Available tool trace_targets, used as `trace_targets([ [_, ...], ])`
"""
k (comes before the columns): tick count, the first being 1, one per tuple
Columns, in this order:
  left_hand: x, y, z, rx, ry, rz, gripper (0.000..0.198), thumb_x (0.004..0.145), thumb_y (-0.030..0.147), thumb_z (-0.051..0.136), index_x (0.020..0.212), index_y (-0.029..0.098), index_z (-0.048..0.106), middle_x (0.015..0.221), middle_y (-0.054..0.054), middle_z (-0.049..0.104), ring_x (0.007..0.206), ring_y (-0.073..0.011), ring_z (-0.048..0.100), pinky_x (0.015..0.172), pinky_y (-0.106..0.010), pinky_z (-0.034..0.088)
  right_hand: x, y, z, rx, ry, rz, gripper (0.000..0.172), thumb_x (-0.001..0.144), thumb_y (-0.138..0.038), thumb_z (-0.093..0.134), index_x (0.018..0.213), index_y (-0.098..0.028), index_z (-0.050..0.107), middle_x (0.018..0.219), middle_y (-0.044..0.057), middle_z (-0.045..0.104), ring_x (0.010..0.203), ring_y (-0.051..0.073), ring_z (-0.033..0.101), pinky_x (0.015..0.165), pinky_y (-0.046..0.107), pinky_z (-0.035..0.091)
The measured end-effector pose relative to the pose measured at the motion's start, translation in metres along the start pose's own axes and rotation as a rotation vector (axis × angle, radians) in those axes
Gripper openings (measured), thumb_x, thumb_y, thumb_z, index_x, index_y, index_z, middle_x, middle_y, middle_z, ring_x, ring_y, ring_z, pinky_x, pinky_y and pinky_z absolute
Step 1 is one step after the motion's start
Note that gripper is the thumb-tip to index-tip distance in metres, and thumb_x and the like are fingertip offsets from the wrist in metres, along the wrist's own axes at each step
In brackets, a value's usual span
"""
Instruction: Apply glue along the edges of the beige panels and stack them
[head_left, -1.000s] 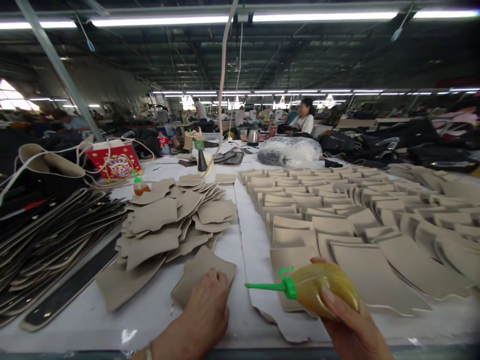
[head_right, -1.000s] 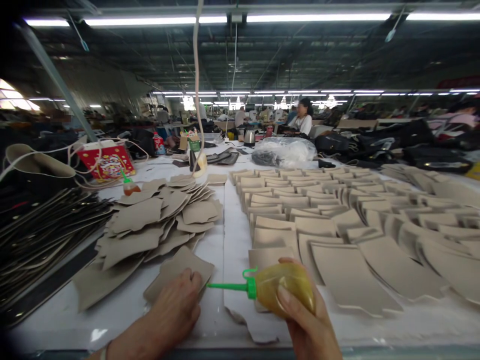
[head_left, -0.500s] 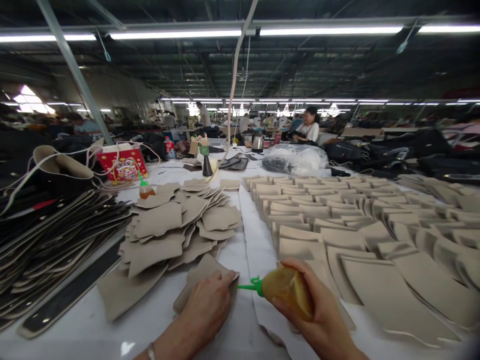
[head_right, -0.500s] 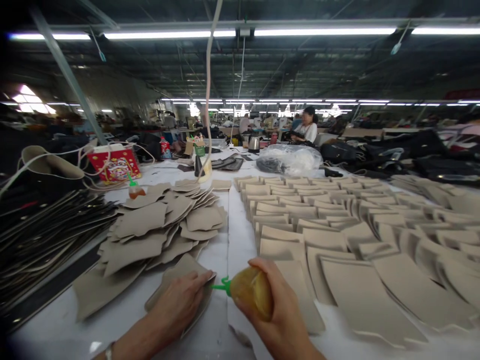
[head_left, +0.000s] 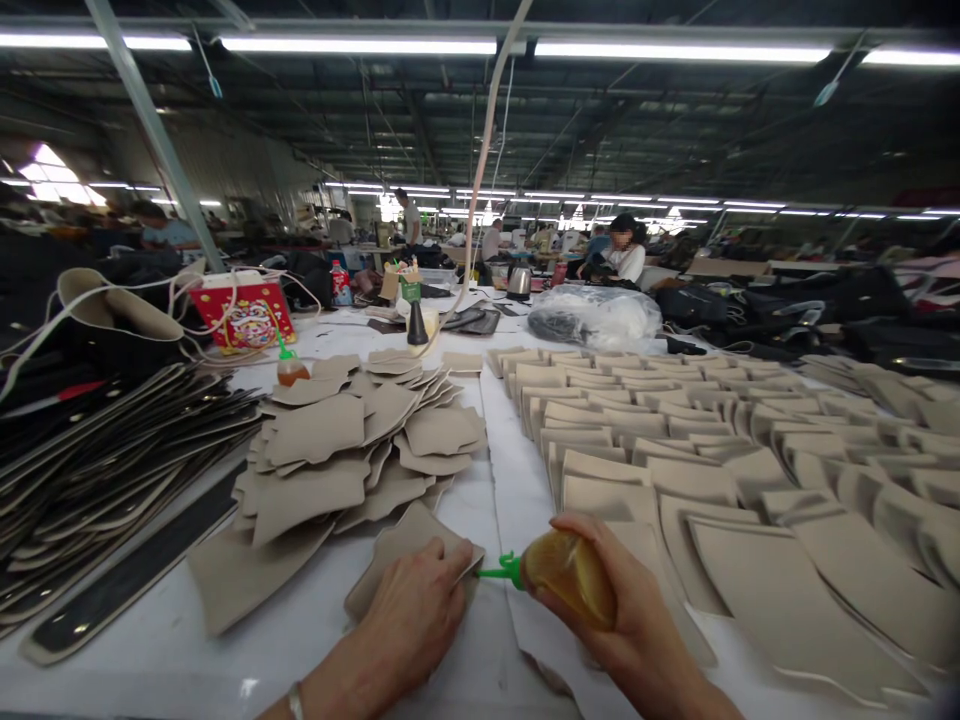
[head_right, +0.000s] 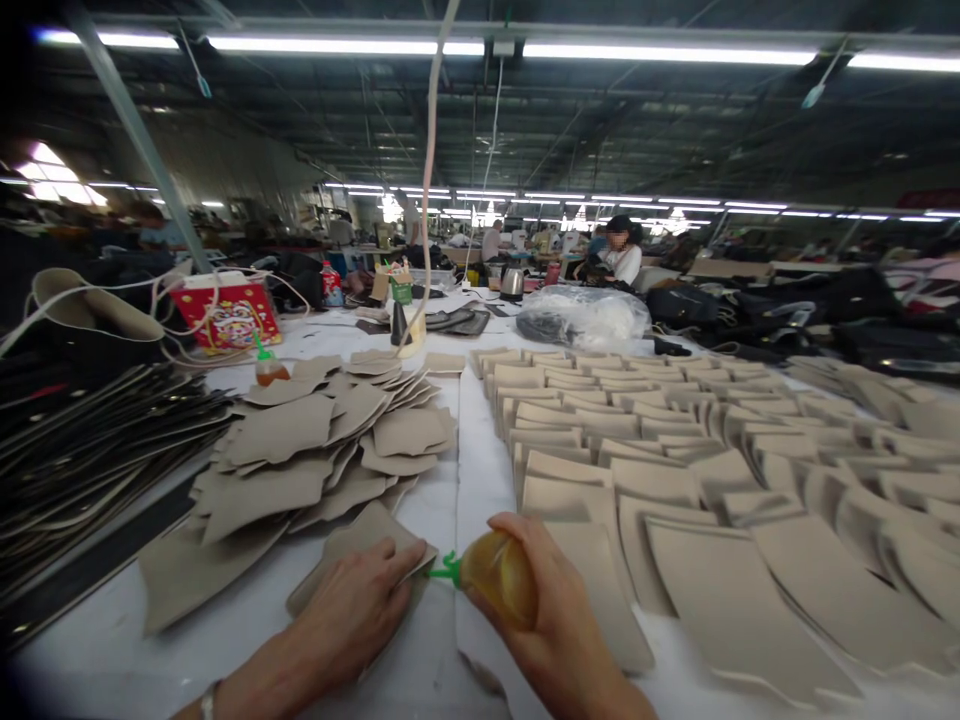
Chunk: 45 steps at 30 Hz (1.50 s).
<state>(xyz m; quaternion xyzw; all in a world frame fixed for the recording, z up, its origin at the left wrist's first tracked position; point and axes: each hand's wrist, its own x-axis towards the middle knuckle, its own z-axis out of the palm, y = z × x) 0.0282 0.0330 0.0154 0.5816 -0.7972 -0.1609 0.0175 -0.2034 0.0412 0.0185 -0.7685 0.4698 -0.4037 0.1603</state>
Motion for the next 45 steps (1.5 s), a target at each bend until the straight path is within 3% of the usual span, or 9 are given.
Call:
trace_targets([
  [4,-0.001,-0.001,-0.002,-0.041,-0.013,-0.01,0.041,0.086,0.02,0.033,0.122,0.025,0.051,0.103,-0.008,0.062,0.092,-0.0298,0.064,0.08,-0.045,0.049,0.0,0.006,0.0,-0.011,0.044,0.01,0.041,0.087,-0.037,0.064,0.121,-0.029,0.043,0.114,0.003,0.057,0.102,0.019,0.058,0.088,0.03,0.048],
  [8,0.0,-0.002,-0.004,-0.108,-0.021,-0.035,0.038,0.086,0.021,0.036,0.121,0.022,0.051,0.106,-0.009,0.063,0.1,-0.029,0.062,0.089,-0.045,0.047,-0.003,0.008,0.001,0.052,-0.026,0.035,0.041,0.087,-0.039,0.064,0.121,-0.026,0.045,0.117,0.005,0.058,0.106,0.021,0.057,0.09,0.031,0.048],
  [14,-0.005,-0.005,-0.006,-0.096,-0.028,-0.034,0.034,0.087,0.022,0.036,0.111,0.027,0.06,0.098,-0.006,0.062,0.092,-0.0266,0.063,0.082,-0.041,0.046,-0.003,0.01,0.002,0.097,0.005,0.138,0.042,0.085,-0.044,0.065,0.118,-0.024,0.048,0.114,0.006,0.058,0.102,0.022,0.059,0.09,0.033,0.047],
  [20,-0.013,-0.005,-0.004,-0.145,-0.006,-0.037,0.035,0.089,0.023,0.036,0.111,0.028,0.063,0.094,-0.005,0.061,0.087,-0.0224,0.062,0.077,-0.034,0.044,-0.012,0.01,0.005,0.208,-0.109,0.2,0.047,0.083,-0.044,0.067,0.121,-0.025,0.046,0.12,0.004,0.055,0.108,0.021,0.056,0.094,0.028,0.045],
  [23,-0.017,-0.004,-0.004,-0.173,-0.015,-0.036,0.036,0.089,0.02,0.036,0.111,0.026,0.063,0.096,-0.005,0.06,0.089,-0.0204,0.061,0.078,-0.032,0.043,-0.014,0.01,0.005,0.218,-0.071,0.239,0.046,0.083,-0.045,0.066,0.119,-0.024,0.047,0.113,0.004,0.057,0.098,0.02,0.059,0.088,0.028,0.046],
  [33,-0.026,-0.011,0.008,-0.32,0.049,-0.002,0.034,0.093,0.022,0.032,0.105,0.021,0.064,0.099,-0.006,0.058,0.091,-0.017,0.059,0.082,-0.029,0.043,-0.024,0.002,0.01,0.307,-0.078,0.269,0.046,0.083,-0.041,0.067,0.12,-0.025,0.045,0.111,0.001,0.057,0.092,0.017,0.059,0.082,0.024,0.046],
  [37,-0.031,-0.015,0.016,-0.397,0.073,0.013,0.034,0.093,0.026,0.035,0.114,0.021,0.06,0.107,-0.007,0.057,0.095,-0.0177,0.057,0.088,-0.031,0.043,-0.029,0.007,0.014,0.307,-0.162,0.184,0.048,0.083,-0.041,0.068,0.122,-0.027,0.044,0.12,0.002,0.054,0.106,0.018,0.056,0.091,0.023,0.043],
  [41,-0.034,-0.019,0.026,-0.486,0.146,-0.07,0.039,0.088,0.03,0.045,0.124,0.016,0.053,0.104,-0.008,0.054,0.082,-0.0155,0.057,0.079,-0.029,0.048,-0.031,0.008,0.016,0.316,-0.141,0.202,0.049,0.084,-0.041,0.068,0.123,-0.028,0.042,0.119,0.001,0.054,0.101,0.017,0.057,0.088,0.023,0.044],
  [45,-0.033,-0.02,0.031,-0.518,0.191,-0.096,0.036,0.087,0.032,0.048,0.118,0.015,0.055,0.104,-0.008,0.052,0.079,-0.0145,0.057,0.077,-0.029,0.05,-0.035,0.007,0.015,0.318,-0.14,0.212,0.05,0.084,-0.042,0.068,0.124,-0.029,0.042,0.121,0.001,0.052,0.106,0.017,0.055,0.092,0.023,0.042],
])
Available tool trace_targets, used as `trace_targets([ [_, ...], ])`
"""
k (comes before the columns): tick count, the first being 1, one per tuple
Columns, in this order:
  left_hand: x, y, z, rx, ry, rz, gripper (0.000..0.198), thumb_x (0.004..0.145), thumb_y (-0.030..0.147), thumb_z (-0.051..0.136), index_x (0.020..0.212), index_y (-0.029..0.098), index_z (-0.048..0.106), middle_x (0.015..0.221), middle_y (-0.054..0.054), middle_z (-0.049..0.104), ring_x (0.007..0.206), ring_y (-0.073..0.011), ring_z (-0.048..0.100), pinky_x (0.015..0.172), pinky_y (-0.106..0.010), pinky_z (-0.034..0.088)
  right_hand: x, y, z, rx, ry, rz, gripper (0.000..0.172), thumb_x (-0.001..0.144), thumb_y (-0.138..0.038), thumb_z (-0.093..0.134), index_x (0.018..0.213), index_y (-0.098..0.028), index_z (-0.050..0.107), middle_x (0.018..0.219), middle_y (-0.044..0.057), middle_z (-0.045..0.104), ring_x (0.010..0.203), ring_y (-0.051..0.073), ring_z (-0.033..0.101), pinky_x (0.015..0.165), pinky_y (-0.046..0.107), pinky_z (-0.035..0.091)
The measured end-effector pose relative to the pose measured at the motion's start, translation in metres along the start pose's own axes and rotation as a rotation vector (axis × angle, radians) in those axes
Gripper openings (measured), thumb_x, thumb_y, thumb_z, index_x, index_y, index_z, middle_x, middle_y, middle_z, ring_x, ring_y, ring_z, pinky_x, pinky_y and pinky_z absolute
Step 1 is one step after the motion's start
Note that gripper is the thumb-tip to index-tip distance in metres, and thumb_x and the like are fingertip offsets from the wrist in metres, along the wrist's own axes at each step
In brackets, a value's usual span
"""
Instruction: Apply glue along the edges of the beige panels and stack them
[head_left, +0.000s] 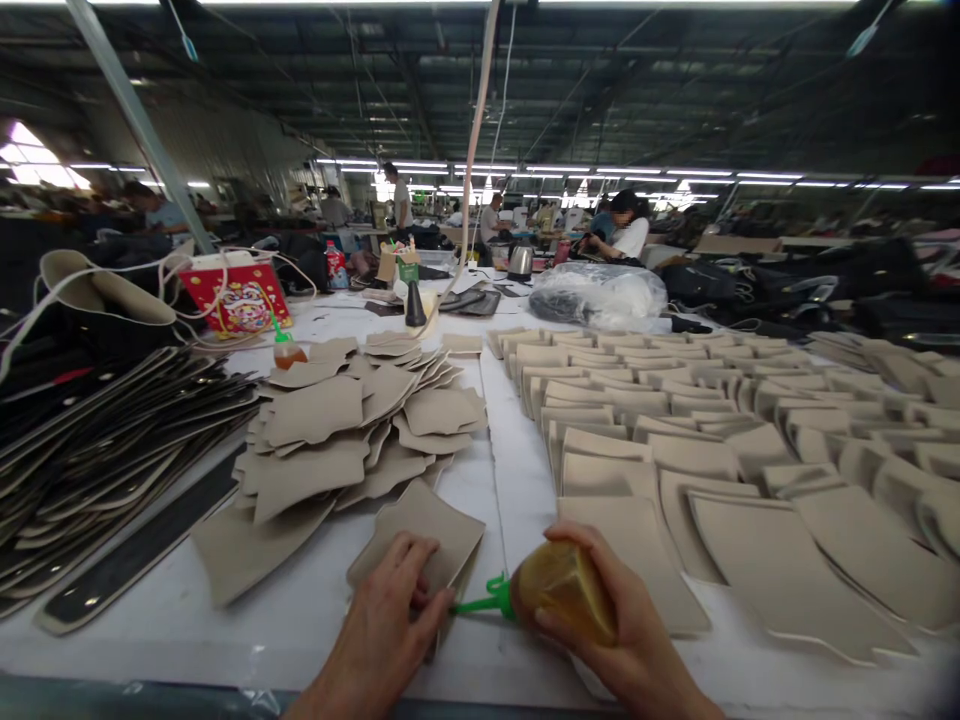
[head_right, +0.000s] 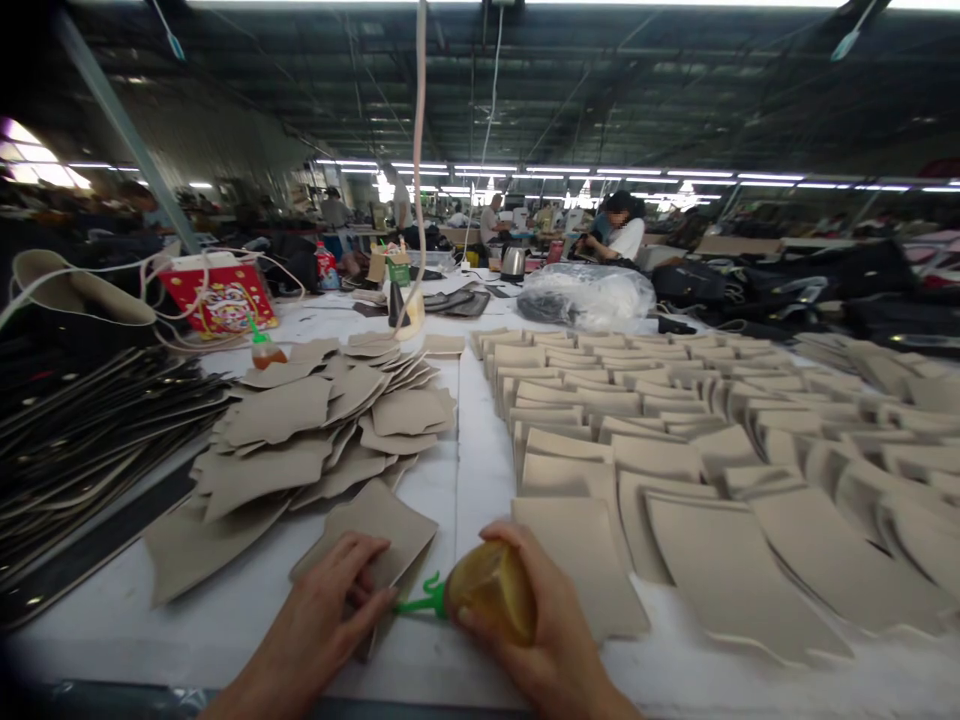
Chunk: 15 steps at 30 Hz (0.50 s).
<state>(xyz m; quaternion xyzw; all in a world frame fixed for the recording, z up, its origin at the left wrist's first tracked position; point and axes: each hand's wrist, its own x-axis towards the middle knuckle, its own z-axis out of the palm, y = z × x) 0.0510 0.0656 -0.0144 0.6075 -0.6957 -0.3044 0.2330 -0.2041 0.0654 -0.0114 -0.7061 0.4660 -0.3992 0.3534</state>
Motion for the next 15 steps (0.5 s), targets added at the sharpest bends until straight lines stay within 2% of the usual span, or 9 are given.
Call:
trace_targets([
  [3,0.0017,0.0001,0.0006,-0.001,-0.007,0.016,0.034,0.087,0.03,0.048,0.117,0.017,0.057,0.109,-0.007,0.052,0.079,-0.0134,0.057,0.078,-0.029,0.05,-0.0019,0.0016,0.0009,0.029,-0.053,-0.015,0.05,0.084,-0.041,0.067,0.125,-0.03,0.041,0.122,0.0,0.053,0.108,0.017,0.054,0.092,0.022,0.042],
  [7,0.0019,0.0014,-0.001,0.005,-0.026,0.02,0.033,0.088,0.029,0.046,0.116,0.018,0.059,0.111,-0.007,0.051,0.077,-0.0123,0.057,0.078,-0.029,0.05,-0.003,0.0037,0.0023,-0.009,0.009,-0.025,0.049,0.085,-0.039,0.068,0.124,-0.029,0.041,0.12,0.001,0.054,0.103,0.016,0.057,0.088,0.02,0.045],
  [11,0.0,0.0022,-0.0024,0.024,-0.047,0.033,0.031,0.09,0.029,0.044,0.114,0.02,0.061,0.114,-0.007,0.051,0.078,-0.0121,0.058,0.08,-0.029,0.049,-0.0058,-0.0007,0.005,-0.001,-0.003,-0.051,0.048,0.083,-0.04,0.068,0.123,-0.029,0.045,0.119,0.001,0.056,0.105,0.017,0.057,0.089,0.02,0.045],
  [15,-0.0007,0.0036,-0.0028,0.021,-0.045,0.041,0.029,0.091,0.029,0.043,0.112,0.021,0.061,0.114,-0.007,0.05,0.078,-0.0114,0.058,0.08,-0.029,0.048,-0.0073,-0.0062,0.0081,0.022,0.051,-0.015,0.044,0.083,-0.038,0.068,0.12,-0.028,0.047,0.113,0.0,0.058,0.095,0.016,0.06,0.082,0.02,0.046],
])
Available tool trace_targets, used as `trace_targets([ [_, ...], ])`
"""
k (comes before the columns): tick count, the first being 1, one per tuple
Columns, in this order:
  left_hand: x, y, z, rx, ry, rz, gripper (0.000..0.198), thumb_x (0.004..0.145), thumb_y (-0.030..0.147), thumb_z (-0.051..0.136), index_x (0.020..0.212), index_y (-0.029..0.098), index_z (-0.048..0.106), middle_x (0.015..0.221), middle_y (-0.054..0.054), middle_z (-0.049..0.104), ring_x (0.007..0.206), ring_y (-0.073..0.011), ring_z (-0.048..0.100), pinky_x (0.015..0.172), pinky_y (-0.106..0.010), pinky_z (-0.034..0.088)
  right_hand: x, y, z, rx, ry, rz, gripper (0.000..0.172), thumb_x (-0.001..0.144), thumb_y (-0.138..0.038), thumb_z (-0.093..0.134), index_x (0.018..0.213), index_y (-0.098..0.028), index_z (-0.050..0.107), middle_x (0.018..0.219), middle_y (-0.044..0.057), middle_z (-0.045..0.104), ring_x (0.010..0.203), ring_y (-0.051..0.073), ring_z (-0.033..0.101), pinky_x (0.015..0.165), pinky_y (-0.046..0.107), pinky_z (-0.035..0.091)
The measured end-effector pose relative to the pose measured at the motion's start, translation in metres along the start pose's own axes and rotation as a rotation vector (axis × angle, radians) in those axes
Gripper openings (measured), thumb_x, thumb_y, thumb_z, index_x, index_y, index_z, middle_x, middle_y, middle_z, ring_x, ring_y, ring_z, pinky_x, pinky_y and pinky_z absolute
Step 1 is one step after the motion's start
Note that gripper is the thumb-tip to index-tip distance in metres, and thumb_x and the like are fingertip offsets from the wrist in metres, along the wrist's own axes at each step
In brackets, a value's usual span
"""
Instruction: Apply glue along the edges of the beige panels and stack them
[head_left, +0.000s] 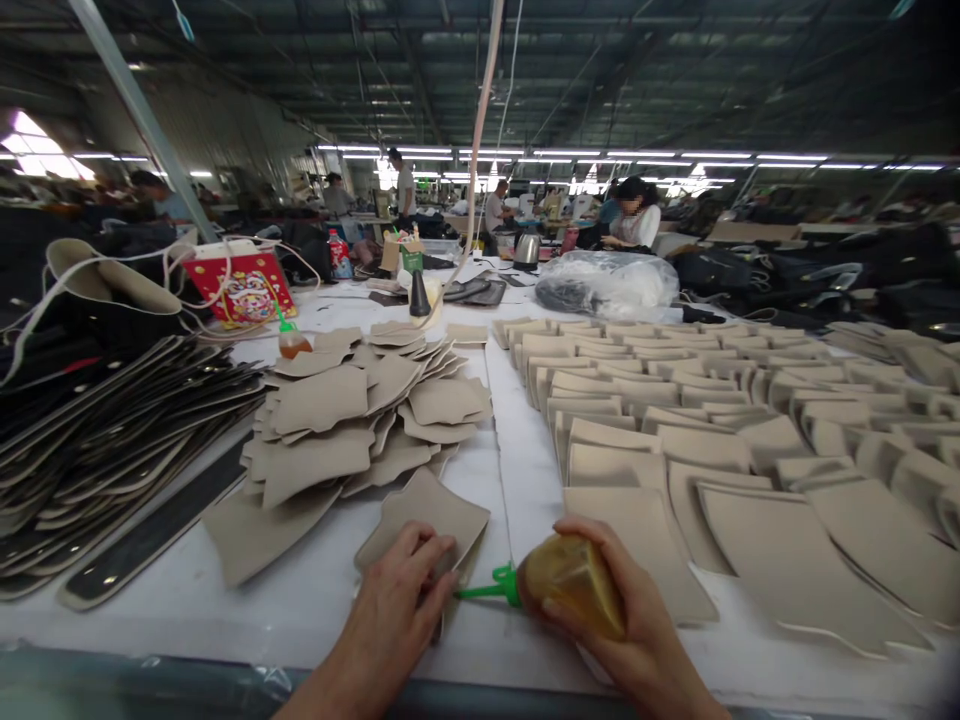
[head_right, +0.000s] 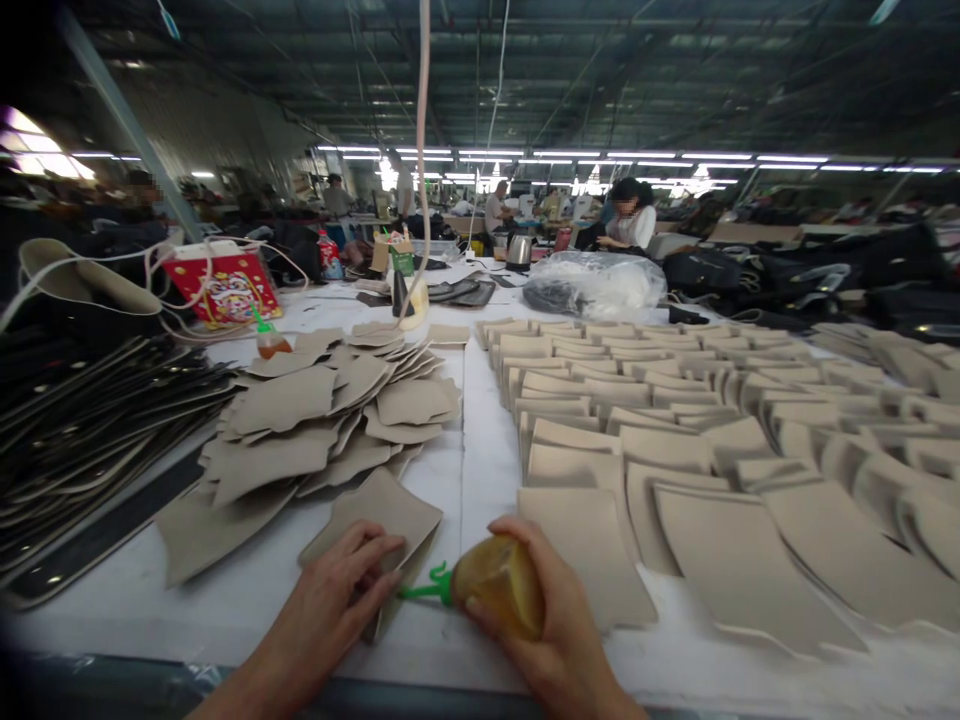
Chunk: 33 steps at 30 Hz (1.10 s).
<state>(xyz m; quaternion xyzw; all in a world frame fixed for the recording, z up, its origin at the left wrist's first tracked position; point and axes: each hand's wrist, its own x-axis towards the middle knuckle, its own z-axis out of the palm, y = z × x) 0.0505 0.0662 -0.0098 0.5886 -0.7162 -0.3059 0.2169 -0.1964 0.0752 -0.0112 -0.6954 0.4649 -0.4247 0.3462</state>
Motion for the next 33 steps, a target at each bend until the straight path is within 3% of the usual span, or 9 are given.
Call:
trace_targets([
  [12,-0.001,0.002,-0.002,0.008,-0.012,0.007,0.029,0.091,0.032,0.044,0.109,0.02,0.063,0.115,-0.008,0.051,0.078,-0.013,0.059,0.08,-0.03,0.048,-0.006,-0.008,0.007,0.044,0.062,0.071,0.044,0.08,-0.04,0.069,0.118,-0.031,0.048,0.111,-0.005,0.058,0.094,0.013,0.058,0.083,0.019,0.042],
  [17,-0.002,0.0,0.0,0.015,-0.017,0.004,0.03,0.09,0.032,0.045,0.11,0.02,0.063,0.116,-0.007,0.051,0.079,-0.0132,0.059,0.08,-0.03,0.047,-0.004,0.001,0.001,-0.022,0.005,-0.01,0.045,0.083,-0.041,0.067,0.122,-0.032,0.044,0.113,-0.004,0.057,0.098,0.012,0.059,0.084,0.015,0.044],
  [21,-0.001,0.001,-0.002,0.026,-0.022,0.011,0.031,0.091,0.032,0.042,0.113,0.021,0.062,0.116,-0.007,0.051,0.079,-0.0133,0.059,0.081,-0.031,0.047,0.002,0.006,-0.004,-0.161,0.083,-0.11,0.044,0.084,-0.036,0.068,0.121,-0.03,0.044,0.111,-0.002,0.057,0.095,0.011,0.06,0.084,0.014,0.045],
  [28,0.006,0.015,-0.01,0.115,-0.088,0.014,0.031,0.09,0.026,0.038,0.108,0.024,0.063,0.11,-0.005,0.053,0.085,-0.0152,0.058,0.081,-0.03,0.043,0.004,0.001,-0.002,-0.096,0.032,-0.091,0.044,0.085,-0.04,0.067,0.122,-0.027,0.046,0.115,0.002,0.058,0.102,0.017,0.059,0.087,0.022,0.046],
  [33,0.01,0.019,-0.011,0.178,-0.097,0.034,0.033,0.088,0.019,0.035,0.105,0.025,0.063,0.104,-0.004,0.053,0.088,-0.016,0.057,0.08,-0.029,0.041,0.013,0.006,-0.012,-0.196,0.116,-0.158,0.043,0.085,-0.035,0.068,0.12,-0.028,0.045,0.11,0.001,0.057,0.097,0.014,0.059,0.086,0.018,0.046],
])
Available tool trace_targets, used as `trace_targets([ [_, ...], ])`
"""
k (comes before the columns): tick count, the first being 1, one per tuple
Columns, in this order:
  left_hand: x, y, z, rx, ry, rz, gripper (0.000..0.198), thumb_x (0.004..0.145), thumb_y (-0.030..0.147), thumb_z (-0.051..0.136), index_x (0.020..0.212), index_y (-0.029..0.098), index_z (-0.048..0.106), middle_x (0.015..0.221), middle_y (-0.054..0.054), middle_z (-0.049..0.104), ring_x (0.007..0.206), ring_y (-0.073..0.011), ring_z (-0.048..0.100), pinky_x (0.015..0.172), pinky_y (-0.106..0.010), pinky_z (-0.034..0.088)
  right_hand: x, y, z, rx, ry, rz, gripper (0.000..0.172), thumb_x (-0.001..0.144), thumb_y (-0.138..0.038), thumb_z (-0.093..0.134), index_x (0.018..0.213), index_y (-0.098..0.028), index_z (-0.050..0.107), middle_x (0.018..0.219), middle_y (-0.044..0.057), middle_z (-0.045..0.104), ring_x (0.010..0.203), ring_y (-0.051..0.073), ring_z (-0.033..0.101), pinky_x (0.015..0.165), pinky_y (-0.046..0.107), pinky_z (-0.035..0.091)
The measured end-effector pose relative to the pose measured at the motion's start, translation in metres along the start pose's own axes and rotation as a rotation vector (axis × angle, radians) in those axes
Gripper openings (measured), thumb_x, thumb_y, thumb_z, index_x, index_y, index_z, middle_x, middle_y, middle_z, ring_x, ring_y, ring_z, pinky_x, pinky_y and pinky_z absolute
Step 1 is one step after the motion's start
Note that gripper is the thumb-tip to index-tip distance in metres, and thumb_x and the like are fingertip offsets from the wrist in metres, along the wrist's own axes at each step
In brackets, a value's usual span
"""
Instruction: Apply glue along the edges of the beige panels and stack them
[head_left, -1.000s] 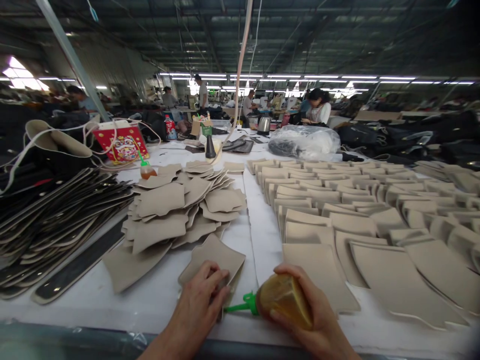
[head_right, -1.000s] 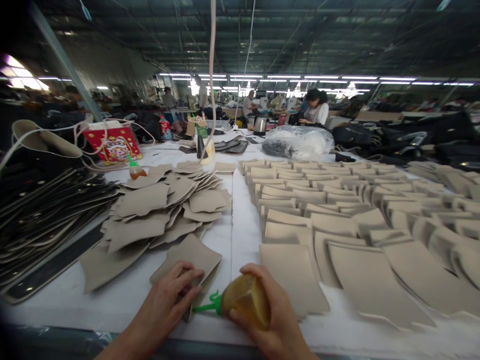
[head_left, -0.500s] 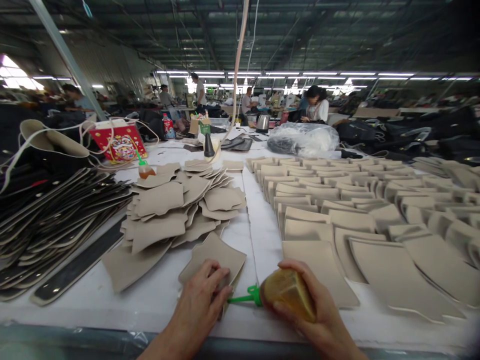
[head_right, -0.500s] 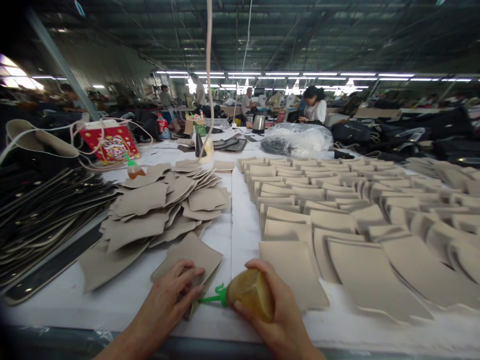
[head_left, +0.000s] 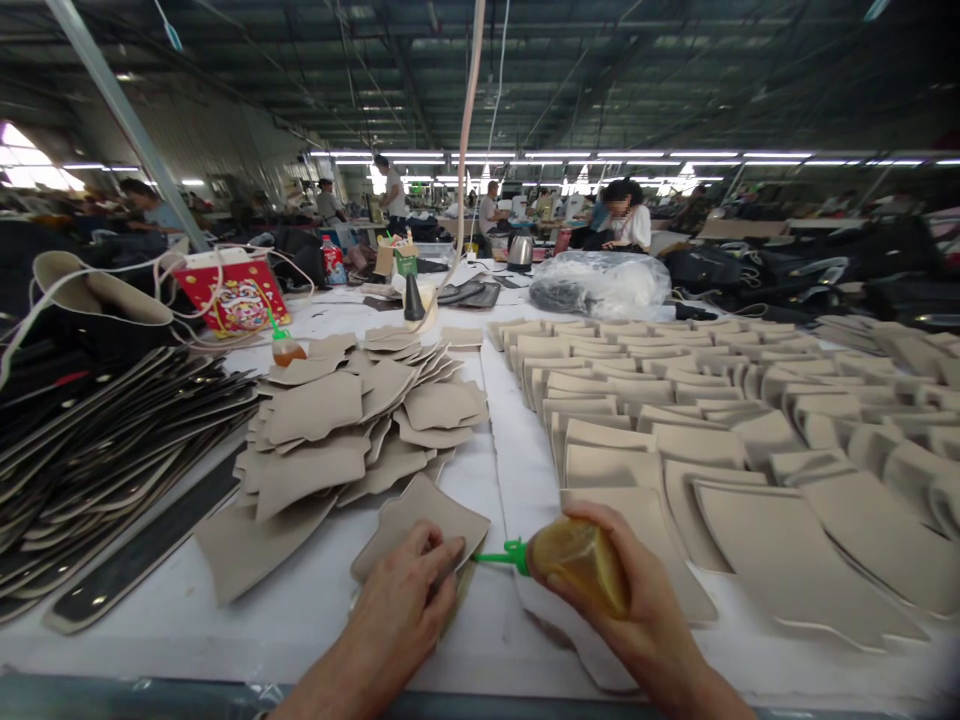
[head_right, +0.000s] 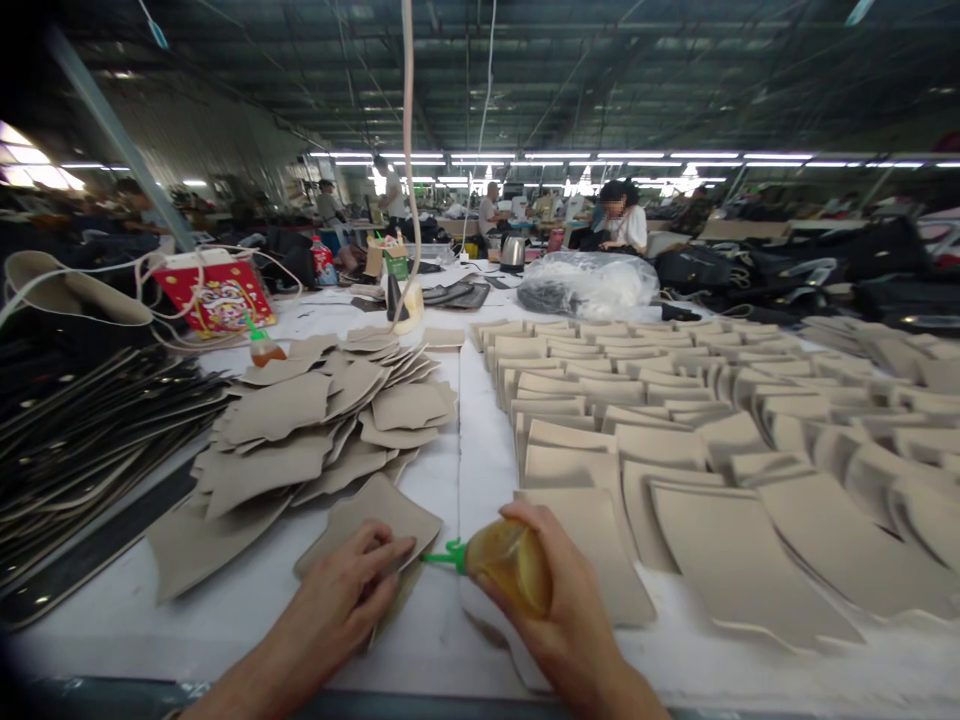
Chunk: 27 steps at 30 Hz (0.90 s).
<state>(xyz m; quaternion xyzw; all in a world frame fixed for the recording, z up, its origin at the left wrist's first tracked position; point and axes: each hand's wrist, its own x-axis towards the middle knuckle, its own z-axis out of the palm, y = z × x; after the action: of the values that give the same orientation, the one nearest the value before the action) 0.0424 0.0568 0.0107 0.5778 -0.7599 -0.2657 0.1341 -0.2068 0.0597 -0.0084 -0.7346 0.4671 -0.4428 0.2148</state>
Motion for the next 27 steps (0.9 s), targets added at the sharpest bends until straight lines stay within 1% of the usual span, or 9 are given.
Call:
trace_targets([
  [4,0.002,0.0,0.001,0.013,-0.009,-0.004,0.034,0.087,0.019,0.035,0.106,0.026,0.063,0.104,-0.004,0.053,0.089,-0.0158,0.057,0.08,-0.028,0.041,-0.001,0.004,0.0,0.069,-0.117,-0.018,0.046,0.085,-0.037,0.067,0.123,-0.029,0.042,0.116,0.001,0.055,0.104,0.014,0.057,0.09,0.018,0.045],
  [5,0.003,0.0,0.001,0.017,-0.008,-0.005,0.035,0.087,0.018,0.035,0.107,0.026,0.063,0.104,-0.004,0.053,0.089,-0.0159,0.057,0.081,-0.028,0.04,-0.001,0.005,0.001,0.07,-0.108,-0.016,0.045,0.086,-0.037,0.067,0.123,-0.029,0.042,0.116,0.001,0.055,0.104,0.014,0.057,0.09,0.018,0.045],
  [9,0.003,-0.001,0.001,0.026,-0.014,-0.006,0.038,0.087,0.018,0.034,0.11,0.027,0.062,0.105,-0.004,0.053,0.089,-0.0162,0.057,0.08,-0.028,0.041,0.004,0.008,0.001,-0.005,0.017,0.003,0.042,0.085,-0.035,0.067,0.12,-0.028,0.046,0.115,0.002,0.055,0.103,0.016,0.057,0.091,0.023,0.044],
  [10,0.003,-0.001,0.001,0.023,-0.015,-0.006,0.037,0.087,0.018,0.034,0.109,0.027,0.062,0.105,-0.004,0.053,0.089,-0.0162,0.057,0.08,-0.028,0.041,0.004,0.008,0.001,-0.004,0.013,-0.003,0.042,0.085,-0.035,0.067,0.121,-0.027,0.046,0.115,0.003,0.055,0.103,0.017,0.056,0.091,0.024,0.044],
  [14,0.004,-0.003,0.001,0.002,-0.014,-0.004,0.036,0.087,0.019,0.034,0.108,0.027,0.062,0.105,-0.004,0.053,0.09,-0.0162,0.057,0.08,-0.028,0.041,0.004,0.008,0.002,0.06,-0.093,-0.024,0.047,0.084,-0.035,0.069,0.122,-0.026,0.044,0.116,0.005,0.054,0.104,0.019,0.057,0.09,0.027,0.046],
  [17,0.005,-0.002,0.0,0.014,-0.024,0.002,0.037,0.087,0.018,0.034,0.108,0.027,0.062,0.104,-0.004,0.053,0.089,-0.0161,0.057,0.08,-0.028,0.04,0.008,0.009,0.0,0.028,-0.039,-0.028,0.044,0.085,-0.032,0.067,0.122,-0.028,0.044,0.114,0.003,0.053,0.103,0.017,0.056,0.09,0.025,0.045],
  [20,0.007,-0.001,-0.001,0.032,-0.039,-0.009,0.038,0.086,0.018,0.034,0.11,0.027,0.062,0.104,-0.004,0.054,0.087,-0.0163,0.058,0.079,-0.029,0.04,0.01,0.01,-0.002,-0.012,0.015,-0.07,0.042,0.085,-0.027,0.066,0.121,-0.027,0.044,0.112,0.004,0.053,0.102,0.018,0.055,0.089,0.026,0.045],
  [25,0.009,0.0,-0.002,0.025,-0.043,-0.017,0.039,0.087,0.018,0.032,0.111,0.027,0.062,0.104,-0.004,0.054,0.087,-0.0159,0.058,0.08,-0.029,0.04,0.003,0.006,-0.001,0.029,-0.054,-0.16,0.048,0.083,-0.017,0.064,0.124,-0.026,0.041,0.106,0.006,0.052,0.096,0.019,0.055,0.082,0.028,0.048],
  [27,0.009,-0.001,-0.002,0.029,-0.052,-0.01,0.04,0.087,0.018,0.033,0.112,0.028,0.062,0.104,-0.004,0.054,0.088,-0.0161,0.058,0.081,-0.029,0.041,0.002,0.005,-0.001,0.028,-0.075,-0.178,0.049,0.082,-0.015,0.062,0.125,-0.027,0.041,0.107,0.006,0.052,0.096,0.019,0.055,0.082,0.029,0.048],
])
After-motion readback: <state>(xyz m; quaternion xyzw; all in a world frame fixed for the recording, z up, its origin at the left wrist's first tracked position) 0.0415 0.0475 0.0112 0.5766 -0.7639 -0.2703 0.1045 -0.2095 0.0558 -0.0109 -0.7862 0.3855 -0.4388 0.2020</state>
